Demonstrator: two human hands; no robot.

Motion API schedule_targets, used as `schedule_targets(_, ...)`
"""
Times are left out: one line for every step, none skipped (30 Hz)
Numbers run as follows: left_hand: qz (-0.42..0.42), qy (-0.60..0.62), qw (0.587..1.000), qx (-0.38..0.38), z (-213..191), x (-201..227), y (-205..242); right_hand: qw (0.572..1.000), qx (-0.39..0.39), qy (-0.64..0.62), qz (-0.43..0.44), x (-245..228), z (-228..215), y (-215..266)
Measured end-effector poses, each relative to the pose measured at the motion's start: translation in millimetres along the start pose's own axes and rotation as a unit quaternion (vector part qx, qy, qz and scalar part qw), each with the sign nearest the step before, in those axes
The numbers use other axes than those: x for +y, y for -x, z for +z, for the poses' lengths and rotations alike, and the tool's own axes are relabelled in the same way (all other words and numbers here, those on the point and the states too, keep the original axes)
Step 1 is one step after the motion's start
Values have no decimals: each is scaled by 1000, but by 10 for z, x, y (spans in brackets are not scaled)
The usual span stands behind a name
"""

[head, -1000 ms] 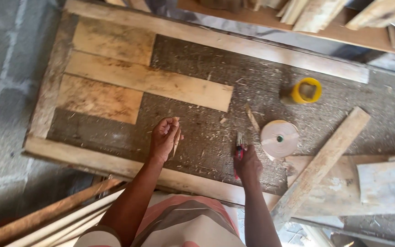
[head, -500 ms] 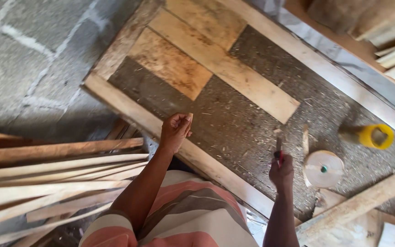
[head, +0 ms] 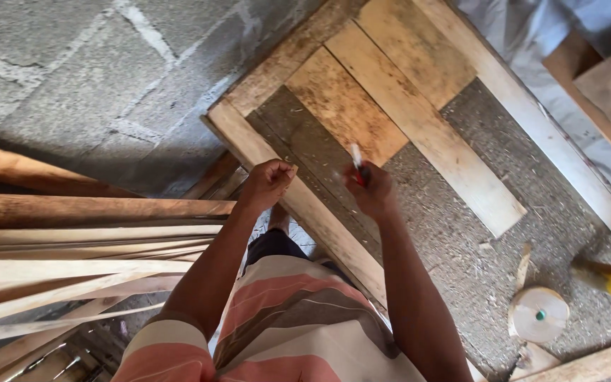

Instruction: Fitting and cutting wooden planks on a workbench to assemble a structure.

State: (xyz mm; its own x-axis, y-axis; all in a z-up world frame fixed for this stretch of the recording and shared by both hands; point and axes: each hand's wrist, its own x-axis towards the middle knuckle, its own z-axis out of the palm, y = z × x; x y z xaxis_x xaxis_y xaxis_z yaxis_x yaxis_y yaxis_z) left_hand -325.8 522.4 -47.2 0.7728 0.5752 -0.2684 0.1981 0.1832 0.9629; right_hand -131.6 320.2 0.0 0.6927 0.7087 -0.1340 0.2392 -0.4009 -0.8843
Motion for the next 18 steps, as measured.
schedule_targets(-5, -28, 1000, 2, -110, 50, -34, 999, -19, -15, -44, -172, 143, -154)
schedule_targets(-10, -57, 998, 2, -219, 98, -68, 995, -38, -31, -85, -339, 290, -296)
schedule_targets(-13, -56, 998, 5, -308, 114, -103, 995, -42, -31, -85, -556, 382, -399)
schedule_targets(-25, -51, 998, 7, -388, 123, -135, 996, -80, 23, -30, -766, 470, -496)
schedule_targets(-38, -46, 998, 10, -464, 132, -169, 990, -119, 76, 24, -974, 557, -594)
schedule_targets(-41, -44, 998, 11, -531, 122, -183, 989, -122, 77, 26, -970, 670, -672)
schedule_targets(-11, -56, 998, 4, -593, 113, -198, 987, -143, 74, 17, -963, 780, -748)
schedule_targets(20, -69, 997, -3, -647, 109, -227, 984, -163, 70, 8, -956, 879, -829)
schedule_targets(18, -67, 998, -4, -686, 139, -231, 984, -164, 72, 9, -956, 952, -865)
schedule_targets(7, -61, 998, -21, -711, 177, -256, 982, -173, 74, -9, -956, 1007, -912)
schedule_targets(-4, -56, 998, -38, -730, 216, -282, 980, -182, 76, -27, -951, 1055, -960)
schedule_targets(-4, -54, 998, -41, -735, 256, -294, 980, -181, 78, -24, -962, 1079, -972)
schedule_targets(-6, -76, 996, -44, -734, 294, -308, 977, -195, 86, 6, -969, 1097, -984)
schedule_targets(-7, -99, 994, -47, -725, 331, -321, 973, -208, 95, 37, -970, 1110, -993)
schedule_targets(-8, -97, 994, -50, -710, 340, -355, 973, -207, 96, 40, -952, 1114, -1016)
schedule_targets(5, -119, 992, -48, -690, 349, -386, 973, -203, 102, 42, -930, 1116, -1033)
schedule_targets(18, -141, 989, -46, -664, 361, -417, 973, -199, 107, 44, -908, 1110, -1049)
schedule_targets(19, -142, 988, -50, -640, 380, -462, 974, -195, 106, 47, -887, 1095, -1070)
